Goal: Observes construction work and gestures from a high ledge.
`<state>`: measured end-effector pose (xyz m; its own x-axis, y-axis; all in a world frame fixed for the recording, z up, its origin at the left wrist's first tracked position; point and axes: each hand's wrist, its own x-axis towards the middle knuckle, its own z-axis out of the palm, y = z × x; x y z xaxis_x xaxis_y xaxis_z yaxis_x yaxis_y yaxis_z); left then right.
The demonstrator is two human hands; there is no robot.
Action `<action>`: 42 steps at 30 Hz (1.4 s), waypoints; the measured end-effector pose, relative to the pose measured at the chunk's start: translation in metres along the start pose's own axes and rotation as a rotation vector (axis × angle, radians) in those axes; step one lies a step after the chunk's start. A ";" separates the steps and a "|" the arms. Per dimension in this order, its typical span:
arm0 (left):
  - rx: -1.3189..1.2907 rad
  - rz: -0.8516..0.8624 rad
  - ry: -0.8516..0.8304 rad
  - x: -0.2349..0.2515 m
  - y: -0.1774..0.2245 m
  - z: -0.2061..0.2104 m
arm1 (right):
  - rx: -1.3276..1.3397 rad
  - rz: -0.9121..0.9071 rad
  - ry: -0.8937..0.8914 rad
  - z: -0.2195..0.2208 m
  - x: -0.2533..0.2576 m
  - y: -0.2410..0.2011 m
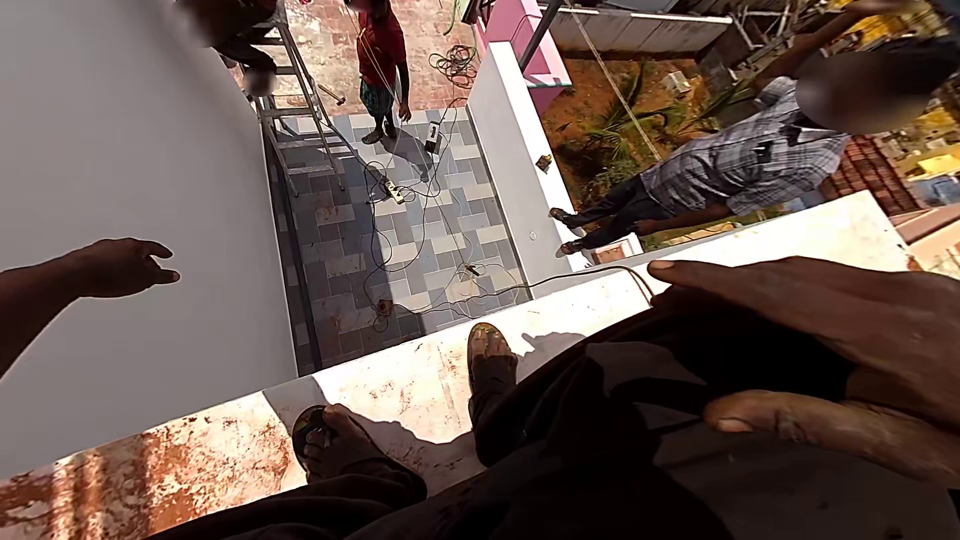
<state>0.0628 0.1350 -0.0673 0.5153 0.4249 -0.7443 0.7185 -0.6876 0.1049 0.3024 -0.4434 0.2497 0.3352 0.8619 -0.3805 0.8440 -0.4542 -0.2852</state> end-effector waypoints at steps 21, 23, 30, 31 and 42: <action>-0.003 -0.013 -0.007 0.005 -0.005 -0.003 | -0.079 -0.080 0.001 0.002 0.000 0.012; -0.005 -0.015 -0.009 0.004 -0.005 -0.002 | -0.077 -0.067 -0.016 0.001 0.001 0.010; -0.023 -0.032 0.000 0.000 0.000 -0.002 | -0.038 0.000 -0.081 -0.004 0.003 0.004; -0.021 -0.029 -0.001 0.000 -0.001 -0.002 | -0.037 0.000 -0.084 -0.005 0.003 0.004; -0.013 -0.018 -0.002 -0.005 0.003 -0.005 | -0.046 -0.018 -0.098 -0.006 0.002 0.004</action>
<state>0.0651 0.1338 -0.0601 0.5012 0.4364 -0.7472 0.7338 -0.6720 0.0997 0.3090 -0.4416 0.2534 0.2789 0.8430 -0.4600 0.8686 -0.4258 -0.2535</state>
